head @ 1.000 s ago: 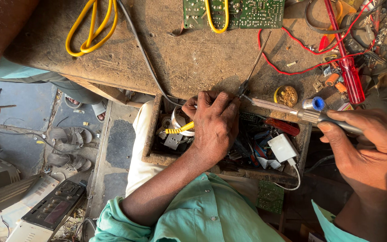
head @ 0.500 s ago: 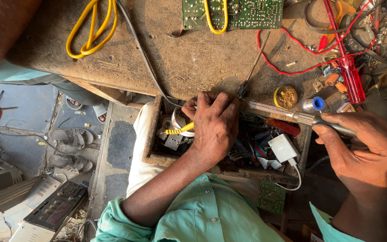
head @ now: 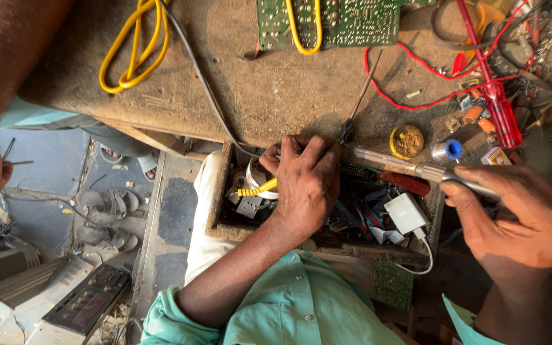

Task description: The person solders wires to a small black component using a soldering iron and solder wire. They then wrap the connection with yellow heat-shrink tubing and use a lighter to shrink it.

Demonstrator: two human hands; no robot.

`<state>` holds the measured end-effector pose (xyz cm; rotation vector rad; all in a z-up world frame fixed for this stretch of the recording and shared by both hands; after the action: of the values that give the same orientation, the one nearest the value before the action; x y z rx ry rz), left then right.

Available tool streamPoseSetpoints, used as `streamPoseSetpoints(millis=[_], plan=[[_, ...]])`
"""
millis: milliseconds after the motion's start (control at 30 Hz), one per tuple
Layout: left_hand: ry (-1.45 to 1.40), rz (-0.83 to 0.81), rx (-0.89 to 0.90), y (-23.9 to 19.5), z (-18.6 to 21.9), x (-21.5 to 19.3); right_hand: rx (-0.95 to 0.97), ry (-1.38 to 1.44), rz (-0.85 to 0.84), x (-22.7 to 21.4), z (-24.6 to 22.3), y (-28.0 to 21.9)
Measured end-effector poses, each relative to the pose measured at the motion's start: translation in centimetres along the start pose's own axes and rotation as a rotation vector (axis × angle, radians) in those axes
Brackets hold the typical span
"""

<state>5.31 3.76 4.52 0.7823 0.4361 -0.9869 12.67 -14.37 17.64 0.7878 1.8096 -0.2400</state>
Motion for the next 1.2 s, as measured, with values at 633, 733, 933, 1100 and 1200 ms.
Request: streamPoseSetpoints(millis=[633, 733, 933, 1100, 1200], plan=[[0.007, 0.002, 0.010, 0.0, 0.2, -0.3, -0.037, 0.018, 0.080, 0.1, -0.1, -1.6], [0.009, 0.008, 0.017, 0.1, 0.2, -0.3, 0.090, 0.217, 0.158, -0.1, 2.1, -3.5], [0.028, 0.028, 0.026, -0.5, -0.4, 0.8, 0.503, 0.432, 0.375, -0.6, 8.5, -10.2], [0.073, 0.097, 0.088, -0.9, -1.5, 1.2, 0.570, 0.371, 0.753, -2.3, 12.8, -16.4], [0.138, 0.057, 0.090, -1.3, -1.5, 1.7, 0.513, 0.116, 0.795, -4.0, 13.9, -19.1]])
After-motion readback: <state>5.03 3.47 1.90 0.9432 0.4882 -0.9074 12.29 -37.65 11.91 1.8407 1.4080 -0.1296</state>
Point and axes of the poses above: each hand's wrist, its own y-axis towards the middle knuckle, its own x-axis out of the palm, z = x × y, the point moved 7 cm from there along y, towards the middle knuckle, and after that the axes turned 13 degrees about -z, right-handed, at the moved point
